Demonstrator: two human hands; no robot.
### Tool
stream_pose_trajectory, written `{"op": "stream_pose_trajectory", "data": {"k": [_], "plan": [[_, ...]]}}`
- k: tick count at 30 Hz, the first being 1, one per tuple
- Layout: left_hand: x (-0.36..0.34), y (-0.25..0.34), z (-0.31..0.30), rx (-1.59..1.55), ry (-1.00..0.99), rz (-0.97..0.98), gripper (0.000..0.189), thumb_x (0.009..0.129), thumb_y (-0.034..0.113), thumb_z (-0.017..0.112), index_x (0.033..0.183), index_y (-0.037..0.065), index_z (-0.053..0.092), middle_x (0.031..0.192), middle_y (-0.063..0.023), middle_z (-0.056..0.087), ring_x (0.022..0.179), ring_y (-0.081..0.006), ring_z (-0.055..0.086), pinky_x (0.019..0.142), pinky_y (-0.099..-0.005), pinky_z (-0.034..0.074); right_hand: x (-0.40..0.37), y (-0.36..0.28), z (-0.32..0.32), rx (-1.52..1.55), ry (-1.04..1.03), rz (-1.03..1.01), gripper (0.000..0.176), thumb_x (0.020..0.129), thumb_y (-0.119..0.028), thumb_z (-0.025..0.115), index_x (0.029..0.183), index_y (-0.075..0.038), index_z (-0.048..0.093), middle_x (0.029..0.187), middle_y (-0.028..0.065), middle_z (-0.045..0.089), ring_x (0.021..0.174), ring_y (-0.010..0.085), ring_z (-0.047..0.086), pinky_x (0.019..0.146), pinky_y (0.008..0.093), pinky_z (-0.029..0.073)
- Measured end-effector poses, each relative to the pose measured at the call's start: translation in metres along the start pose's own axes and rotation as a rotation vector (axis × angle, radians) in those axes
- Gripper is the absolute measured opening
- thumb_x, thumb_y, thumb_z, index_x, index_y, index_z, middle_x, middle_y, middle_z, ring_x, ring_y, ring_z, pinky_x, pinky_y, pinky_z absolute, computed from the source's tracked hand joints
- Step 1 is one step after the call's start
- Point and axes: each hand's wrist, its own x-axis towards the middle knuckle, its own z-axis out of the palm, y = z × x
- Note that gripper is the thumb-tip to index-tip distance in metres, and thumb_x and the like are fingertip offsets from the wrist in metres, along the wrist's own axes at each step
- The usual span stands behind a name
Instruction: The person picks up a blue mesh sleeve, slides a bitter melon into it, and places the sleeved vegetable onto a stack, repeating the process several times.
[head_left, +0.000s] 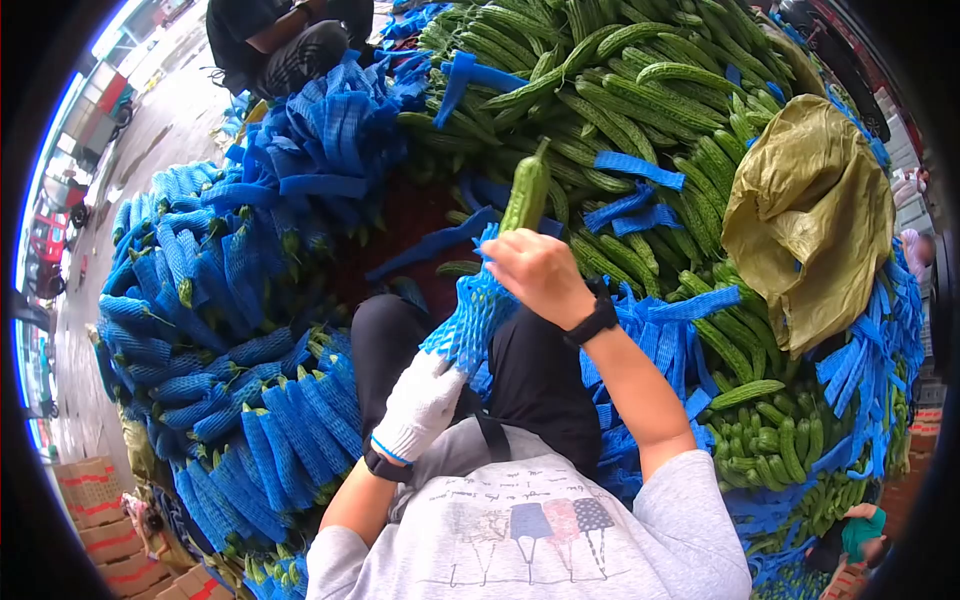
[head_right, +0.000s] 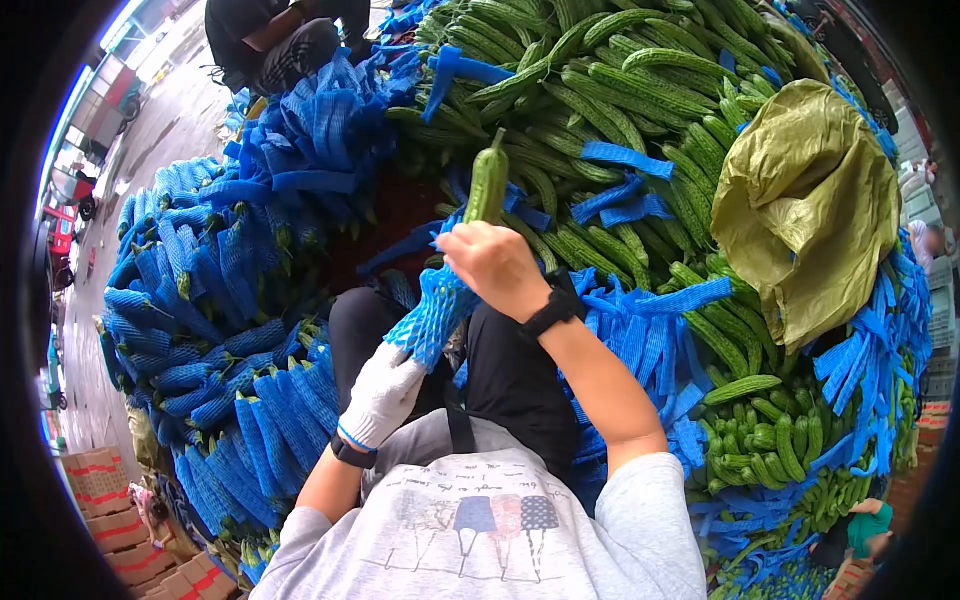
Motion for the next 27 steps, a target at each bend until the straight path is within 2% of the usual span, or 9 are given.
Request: {"op": "stream_pose_trajectory", "data": {"k": [3, 6, 9, 11, 15, 20, 23, 25, 27], "plan": [[-0.002, 0.001, 0.004, 0.005, -0.024, 0.071, 0.036, 0.075, -0.005, 0.062, 0.109, 0.004, 0.065, 0.112, -0.0194, 0.063, 0.101, -0.0387, 0.062, 0.082, -0.0411, 0.052, 0.01, 0.0, 0.008, -0.22, -0.068, -0.098, 0.013, 0.078, -0.006, 0.065, 0.091, -0.009, 0.062, 0.074, 0.004, 0.058, 0.069, 0.0216, 0.062, 0.059, 0.0338, 0.05], [-0.007, 0.0, -0.003, -0.134, -0.008, 0.018, 0.034, 0.075, -0.005, 0.063, 0.108, 0.004, 0.065, 0.111, -0.019, 0.063, 0.1, -0.0386, 0.062, 0.085, -0.0389, 0.052, 0.015, 0.021, -0.005, -0.217, 0.211, 0.045, 0.012, 0.077, -0.006, 0.068, 0.088, -0.009, 0.064, 0.071, 0.0051, 0.058, 0.061, 0.0243, 0.06, 0.056, 0.0348, 0.049], [-0.014, 0.001, -0.013, -0.266, 0.002, -0.082, 0.036, 0.074, -0.006, 0.066, 0.108, 0.003, 0.066, 0.113, -0.0191, 0.064, 0.103, -0.0366, 0.063, 0.088, -0.0356, 0.051, 0.008, 0.033, -0.015, -0.268, 0.496, 0.137, 0.015, 0.082, -0.011, 0.07, 0.094, -0.007, 0.062, 0.081, 0.0073, 0.059, 0.07, 0.0236, 0.058, 0.061, 0.0342, 0.048], [-0.015, -0.001, -0.015, -0.368, 0.057, -0.102, 0.038, 0.073, -0.007, 0.067, 0.11, 0.003, 0.067, 0.114, -0.019, 0.064, 0.105, -0.0349, 0.063, 0.09, -0.0346, 0.05, -0.01, 0.04, -0.009, 0.056, 0.596, 0.487, 0.02, 0.083, -0.013, 0.072, 0.098, -0.004, 0.062, 0.082, 0.0082, 0.059, 0.071, 0.02, 0.055, 0.064, 0.0321, 0.047], [-0.018, -0.003, -0.023, -0.606, 0.096, -0.172, 0.038, 0.074, -0.012, 0.067, 0.111, 0.001, 0.067, 0.117, -0.0157, 0.064, 0.109, -0.0291, 0.062, 0.094, -0.0341, 0.048, -0.029, 0.039, 0.019, 0.813, 0.442, 0.572, 0.031, 0.089, -0.026, 0.072, 0.107, -0.004, 0.058, 0.094, 0.0042, 0.062, 0.081, 0.0102, 0.057, 0.072, 0.0246, 0.048], [-0.035, -0.016, -0.021, -0.771, 0.078, -0.26, 0.029, 0.078, 0.0, 0.073, 0.107, 0.002, 0.069, 0.11, -0.0151, 0.066, 0.104, -0.0274, 0.064, 0.092, -0.0335, 0.049, -0.025, 0.024, 0.015, 0.52, 0.291, 0.544, 0.033, 0.089, -0.027, 0.071, 0.076, -0.004, 0.052, 0.064, -0.0027, 0.042, 0.061, 0.0065, 0.035, 0.053, 0.0244, 0.031], [-0.045, -0.017, -0.025, -0.799, 0.085, -0.298, 0.028, 0.079, 0.001, 0.074, 0.106, 0.002, 0.069, 0.11, -0.015, 0.066, 0.104, -0.0273, 0.064, 0.093, -0.0336, 0.048, -0.012, 0.021, 0.015, 0.442, 0.322, 0.578, 0.031, 0.09, -0.026, 0.07, 0.076, -0.004, 0.053, 0.062, -0.0022, 0.043, 0.06, 0.0061, 0.037, 0.052, 0.0249, 0.031], [-0.053, -0.02, -0.028, -0.897, 0.054, -0.375, 0.028, 0.08, 0.004, 0.075, 0.107, 0.002, 0.068, 0.111, -0.0135, 0.066, 0.104, -0.0233, 0.063, 0.094, -0.0338, 0.048, -0.015, 0.029, 0.021, 0.499, 0.346, 0.621, 0.028, 0.093, -0.029, 0.066, 0.084, -0.004, 0.057, 0.071, 0.0001, 0.05, 0.066, 0.0063, 0.042, 0.058, 0.023, 0.036], [-0.056, -0.016, -0.04, -0.949, 0.074, -0.454, 0.029, 0.081, 0.005, 0.075, 0.108, 0.001, 0.068, 0.113, -0.0123, 0.066, 0.105, -0.0204, 0.062, 0.095, -0.0332, 0.048, -0.02, 0.037, 0.028, 0.493, 0.346, 0.534, 0.039, 0.091, -0.04, 0.065, 0.105, -0.004, 0.058, 0.096, 0.0059, 0.058, 0.086, 0.0133, 0.053, 0.076, 0.0275, 0.044]]}}
